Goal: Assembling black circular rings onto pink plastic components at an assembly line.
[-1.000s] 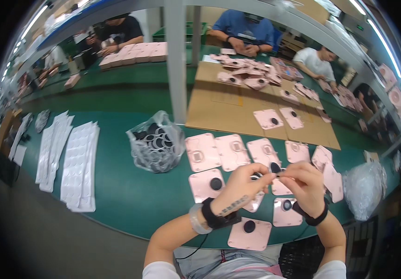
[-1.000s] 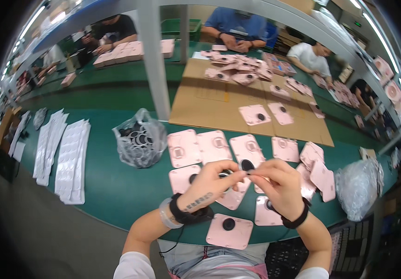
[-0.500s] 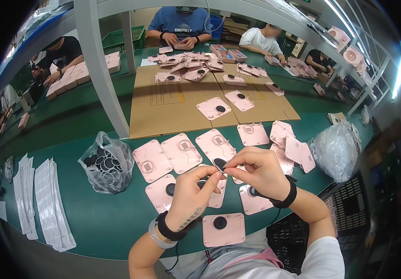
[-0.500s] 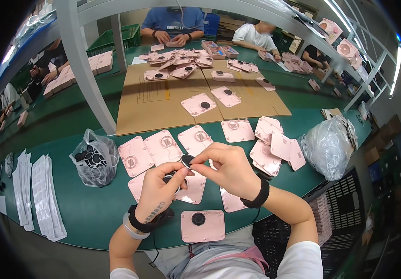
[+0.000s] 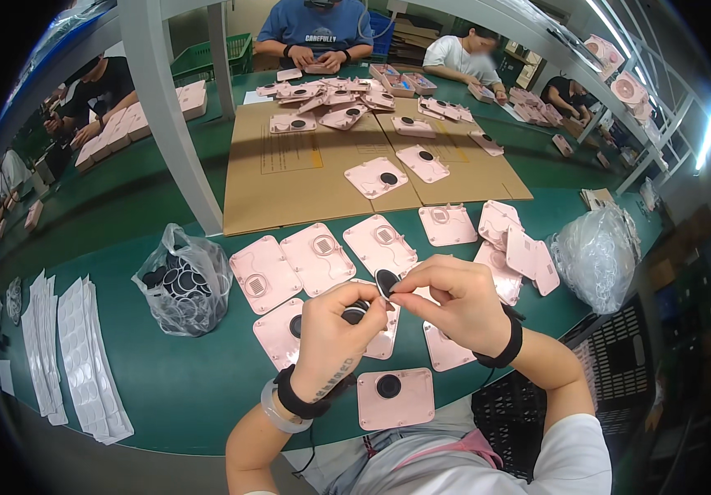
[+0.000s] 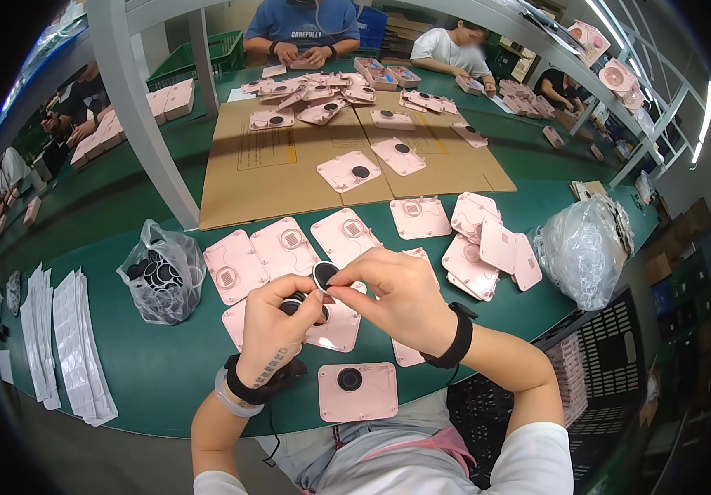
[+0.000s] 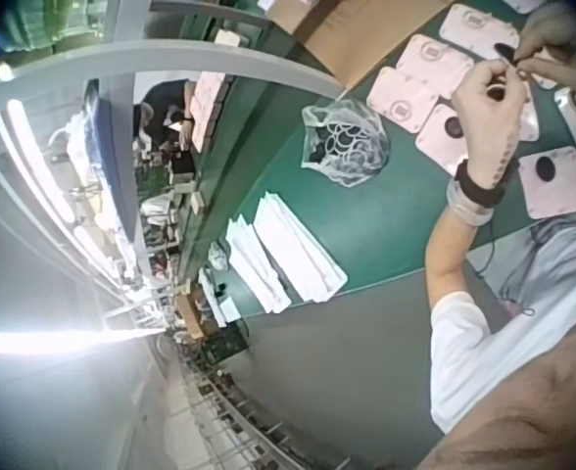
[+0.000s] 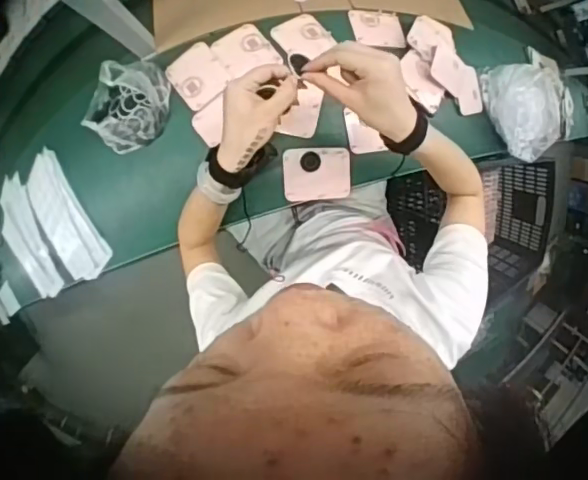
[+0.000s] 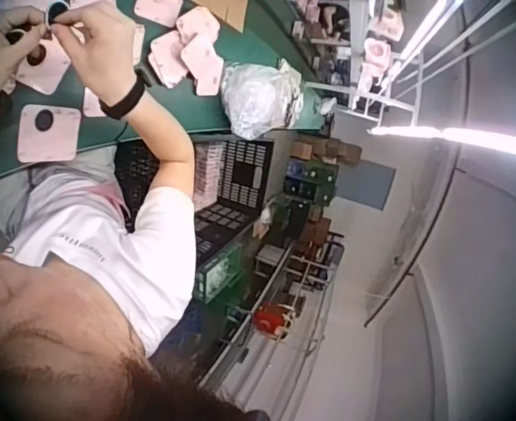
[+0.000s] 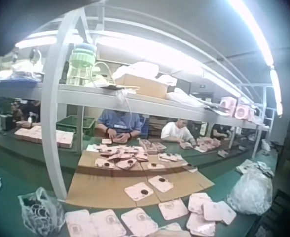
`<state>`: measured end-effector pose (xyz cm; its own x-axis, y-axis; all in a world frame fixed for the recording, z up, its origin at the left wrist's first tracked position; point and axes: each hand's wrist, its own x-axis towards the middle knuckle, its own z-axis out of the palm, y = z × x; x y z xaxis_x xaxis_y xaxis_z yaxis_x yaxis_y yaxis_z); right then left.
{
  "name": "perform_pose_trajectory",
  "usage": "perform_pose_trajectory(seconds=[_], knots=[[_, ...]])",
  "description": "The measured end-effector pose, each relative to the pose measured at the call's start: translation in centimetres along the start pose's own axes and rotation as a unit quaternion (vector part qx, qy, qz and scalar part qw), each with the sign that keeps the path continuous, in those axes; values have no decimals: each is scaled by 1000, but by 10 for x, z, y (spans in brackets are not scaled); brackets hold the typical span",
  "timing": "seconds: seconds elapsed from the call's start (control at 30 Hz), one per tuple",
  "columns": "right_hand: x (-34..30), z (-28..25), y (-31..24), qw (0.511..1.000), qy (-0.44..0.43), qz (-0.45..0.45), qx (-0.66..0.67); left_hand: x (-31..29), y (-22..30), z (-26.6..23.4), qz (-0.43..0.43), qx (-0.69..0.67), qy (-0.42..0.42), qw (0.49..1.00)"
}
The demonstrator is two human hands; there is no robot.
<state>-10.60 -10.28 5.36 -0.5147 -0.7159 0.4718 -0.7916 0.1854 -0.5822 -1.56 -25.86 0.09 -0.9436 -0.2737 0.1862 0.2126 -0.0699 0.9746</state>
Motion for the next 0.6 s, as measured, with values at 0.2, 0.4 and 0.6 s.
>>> perform_pose_trajectory(seconds=[0.2,0.4,0.6], knots=[[-2,5,0,999,32,-13,-18,-2,3,3,76,92,21,993],[-4,12,1,997,52,-42,-39,-1,-2,7,108,122,33,986],[-3,10,-1,997,27,-35,-63,-3,0,10,124,164,47,977]])
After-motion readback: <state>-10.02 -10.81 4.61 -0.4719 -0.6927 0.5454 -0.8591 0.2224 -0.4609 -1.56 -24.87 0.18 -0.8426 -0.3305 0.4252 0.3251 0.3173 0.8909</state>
